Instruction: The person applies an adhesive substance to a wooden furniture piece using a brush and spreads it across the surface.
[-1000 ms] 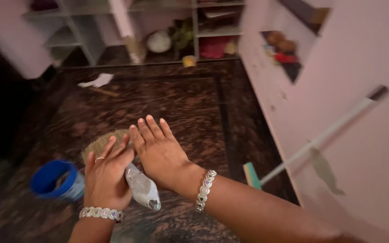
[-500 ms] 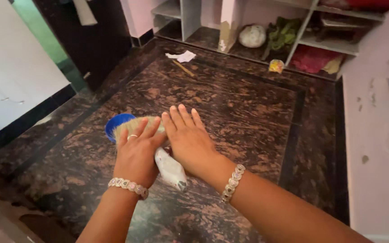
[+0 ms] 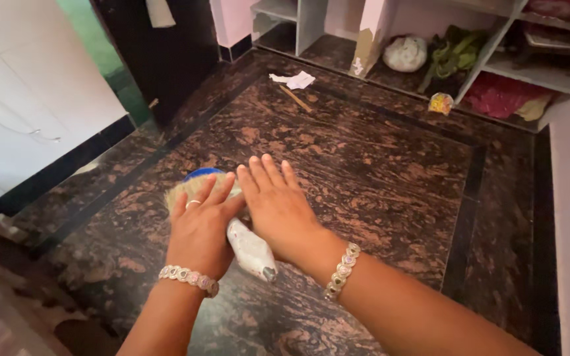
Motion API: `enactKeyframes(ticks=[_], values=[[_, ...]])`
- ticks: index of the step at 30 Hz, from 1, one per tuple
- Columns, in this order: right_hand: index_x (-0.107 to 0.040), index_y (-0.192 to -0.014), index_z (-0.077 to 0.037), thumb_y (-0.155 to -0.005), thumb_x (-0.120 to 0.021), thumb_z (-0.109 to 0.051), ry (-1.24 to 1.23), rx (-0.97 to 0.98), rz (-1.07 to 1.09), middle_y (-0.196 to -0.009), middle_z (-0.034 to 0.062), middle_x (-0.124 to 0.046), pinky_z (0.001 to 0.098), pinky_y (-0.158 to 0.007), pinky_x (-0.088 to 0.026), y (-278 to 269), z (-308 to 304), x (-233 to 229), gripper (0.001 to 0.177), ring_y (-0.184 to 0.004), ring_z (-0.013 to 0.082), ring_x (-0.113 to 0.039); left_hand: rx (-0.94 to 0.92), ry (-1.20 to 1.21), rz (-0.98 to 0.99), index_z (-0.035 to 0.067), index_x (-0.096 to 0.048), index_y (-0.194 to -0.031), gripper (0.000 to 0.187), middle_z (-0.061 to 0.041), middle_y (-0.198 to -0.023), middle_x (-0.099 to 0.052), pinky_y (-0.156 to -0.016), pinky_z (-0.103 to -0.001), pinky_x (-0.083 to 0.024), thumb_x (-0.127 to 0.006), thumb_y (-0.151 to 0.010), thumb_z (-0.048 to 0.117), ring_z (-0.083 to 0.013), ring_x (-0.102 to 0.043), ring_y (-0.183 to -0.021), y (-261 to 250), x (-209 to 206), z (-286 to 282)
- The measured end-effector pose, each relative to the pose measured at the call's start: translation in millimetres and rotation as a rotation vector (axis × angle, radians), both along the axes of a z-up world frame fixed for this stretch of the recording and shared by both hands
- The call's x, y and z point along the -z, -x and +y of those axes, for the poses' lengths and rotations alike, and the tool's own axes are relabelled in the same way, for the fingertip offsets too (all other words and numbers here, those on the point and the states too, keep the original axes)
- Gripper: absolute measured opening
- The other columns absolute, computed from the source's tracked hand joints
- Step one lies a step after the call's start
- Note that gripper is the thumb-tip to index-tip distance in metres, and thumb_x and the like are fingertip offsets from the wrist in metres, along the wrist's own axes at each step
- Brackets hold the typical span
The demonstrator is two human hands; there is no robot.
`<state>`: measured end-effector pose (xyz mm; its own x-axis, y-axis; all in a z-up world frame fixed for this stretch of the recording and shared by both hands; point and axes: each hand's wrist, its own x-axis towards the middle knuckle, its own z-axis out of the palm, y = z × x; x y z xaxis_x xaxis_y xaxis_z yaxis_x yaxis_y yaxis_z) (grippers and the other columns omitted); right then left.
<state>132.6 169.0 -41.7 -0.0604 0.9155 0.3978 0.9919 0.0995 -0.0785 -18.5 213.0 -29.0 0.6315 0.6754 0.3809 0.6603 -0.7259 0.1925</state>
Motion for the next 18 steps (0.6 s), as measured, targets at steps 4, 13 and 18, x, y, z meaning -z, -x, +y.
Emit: enactKeyframes(ticks=[4, 13, 18], values=[[-0.034, -0.149, 0.001, -0.075, -0.069, -0.026, 0.098, 0.088, 0.060, -0.156, 0.0253, -0.033, 0.0548, -0.119, -0.016, -17, 3, -8, 0.087, -0.148, 0.0393, -0.024, 0.044, 0.007, -0.048, 0.030, -0.070, -0.126, 0.052, -0.005, -0.153, -0.051, -0.113, -0.057, -0.025, -0.072, -0.076, 0.019, -0.0287, -0.042, -0.141, -17, 1, 9], [-0.037, -0.150, 0.001, -0.081, -0.066, -0.015, 0.037, 0.084, 0.028, -0.157, 0.0254, -0.034, 0.0558, -0.120, -0.017, -52, 26, 3, 0.077, -0.150, 0.0409, -0.025, 0.036, 0.013, -0.022, 0.029, -0.071, -0.121, 0.048, -0.005, -0.152, -0.052, -0.112, -0.059, -0.027, -0.072, -0.074, 0.020, -0.0284, -0.042, -0.141, -52, 1, 29], [-0.035, -0.150, 0.001, -0.076, -0.066, -0.013, 0.069, 0.131, 0.050, -0.157, 0.0260, -0.033, 0.0552, -0.120, -0.017, -85, 36, -8, 0.082, -0.149, 0.0411, -0.024, 0.084, -0.009, -0.029, 0.030, -0.072, -0.124, 0.050, -0.007, -0.153, -0.052, -0.109, -0.062, -0.027, -0.072, -0.074, 0.020, -0.0290, -0.043, -0.141, -88, -5, 41]])
